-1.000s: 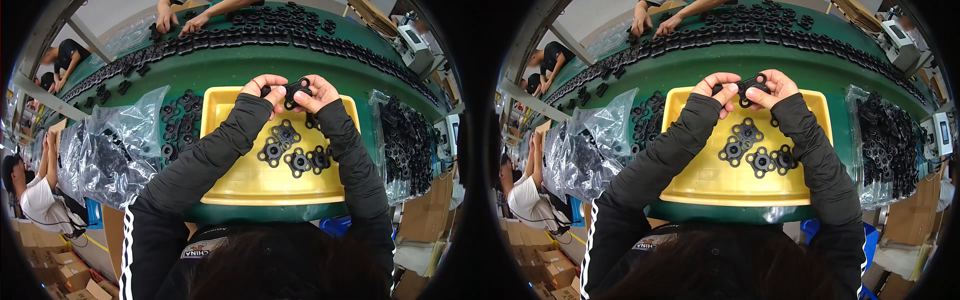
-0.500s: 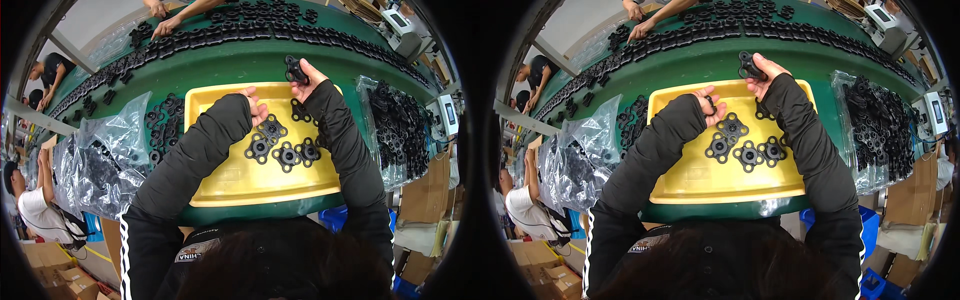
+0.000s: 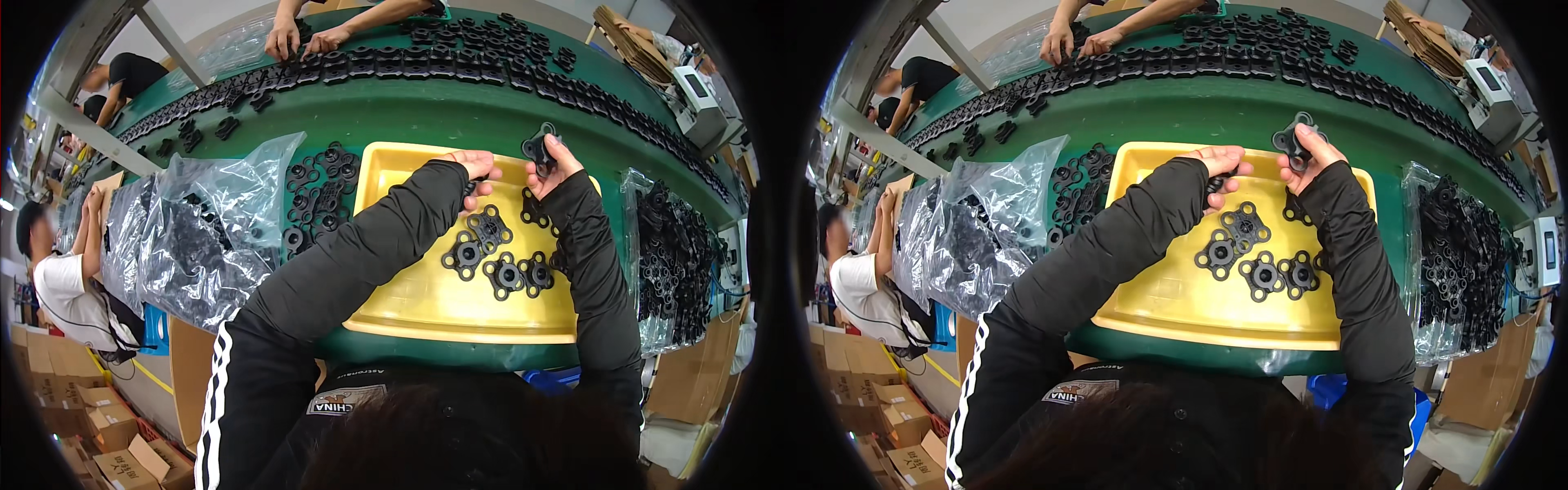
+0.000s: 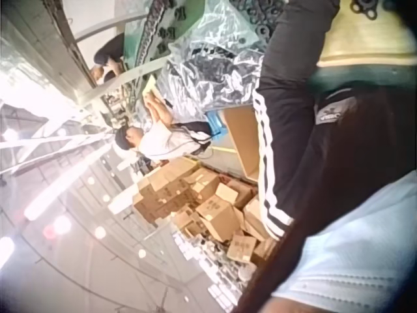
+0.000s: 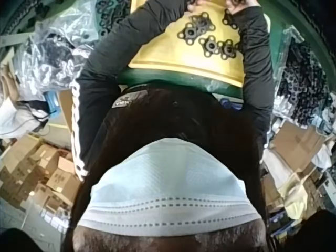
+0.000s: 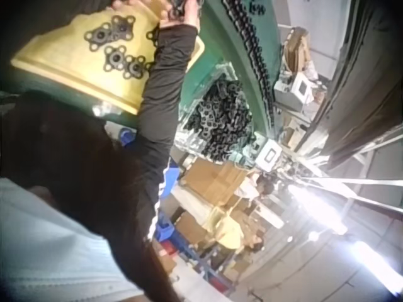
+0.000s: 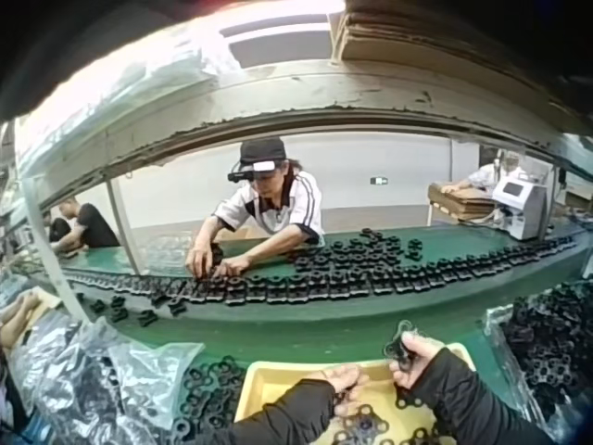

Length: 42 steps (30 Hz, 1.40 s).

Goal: The person assembles plastic parts by picking components from plastic bags and a tray, and pressing small round pieces into plastic brackets by hand.

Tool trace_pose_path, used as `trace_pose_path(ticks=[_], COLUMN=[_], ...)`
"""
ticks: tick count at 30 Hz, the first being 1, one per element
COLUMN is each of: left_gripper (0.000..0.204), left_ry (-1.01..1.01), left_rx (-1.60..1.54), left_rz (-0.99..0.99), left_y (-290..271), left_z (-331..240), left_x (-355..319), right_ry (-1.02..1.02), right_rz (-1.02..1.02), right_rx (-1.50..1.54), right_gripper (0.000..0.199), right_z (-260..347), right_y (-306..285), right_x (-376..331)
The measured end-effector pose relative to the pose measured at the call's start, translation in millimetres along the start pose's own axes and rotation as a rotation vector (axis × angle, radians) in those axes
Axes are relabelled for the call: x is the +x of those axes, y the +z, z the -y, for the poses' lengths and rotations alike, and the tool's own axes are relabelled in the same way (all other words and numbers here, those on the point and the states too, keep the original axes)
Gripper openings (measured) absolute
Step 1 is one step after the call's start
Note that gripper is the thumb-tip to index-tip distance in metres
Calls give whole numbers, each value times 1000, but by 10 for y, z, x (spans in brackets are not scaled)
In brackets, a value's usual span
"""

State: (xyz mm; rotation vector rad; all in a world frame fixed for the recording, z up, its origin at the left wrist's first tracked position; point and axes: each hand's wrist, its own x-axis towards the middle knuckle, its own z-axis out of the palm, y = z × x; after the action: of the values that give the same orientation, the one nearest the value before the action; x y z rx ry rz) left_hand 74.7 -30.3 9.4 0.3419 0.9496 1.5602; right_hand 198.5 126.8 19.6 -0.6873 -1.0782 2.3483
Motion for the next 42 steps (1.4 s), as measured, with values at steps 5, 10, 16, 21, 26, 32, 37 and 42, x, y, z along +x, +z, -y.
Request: trace_pose_path(ticks=[5, 10, 16, 21, 26, 32, 37, 42], left_gripper=[25, 27, 25, 26, 25, 24, 21, 20], left_ry=[76, 28, 7, 50, 113, 190, 257, 482], left_rx=[57, -192, -297, -263, -248, -193, -13, 428], left_rz=[-90, -103, -7, 80, 67, -17, -49, -96], left_y=[15, -25, -62, -122, -64, 14, 2, 84], left_z=[-51, -47, -37, -28, -50, -54, -31, -36], left_x=[43, 58, 76, 120, 94, 84, 85, 43], right_ry=[-55, -49, -55, -64, -65, -76, -81, -86], right_rz=[75, 91, 128, 164, 193, 295, 359, 420], right_rx=[-75, -108, -125, -151, -203, -294, -368, -350], right_gripper=[26, 26, 27, 28, 30, 30, 27, 26], right_z=[-36, -45, -57, -62, -81, -101, -157, -120], right_y=[-18, 46, 44, 38, 69, 25, 109, 71], right_x=[10, -23, -34, -45, -57, -30, -83, -90])
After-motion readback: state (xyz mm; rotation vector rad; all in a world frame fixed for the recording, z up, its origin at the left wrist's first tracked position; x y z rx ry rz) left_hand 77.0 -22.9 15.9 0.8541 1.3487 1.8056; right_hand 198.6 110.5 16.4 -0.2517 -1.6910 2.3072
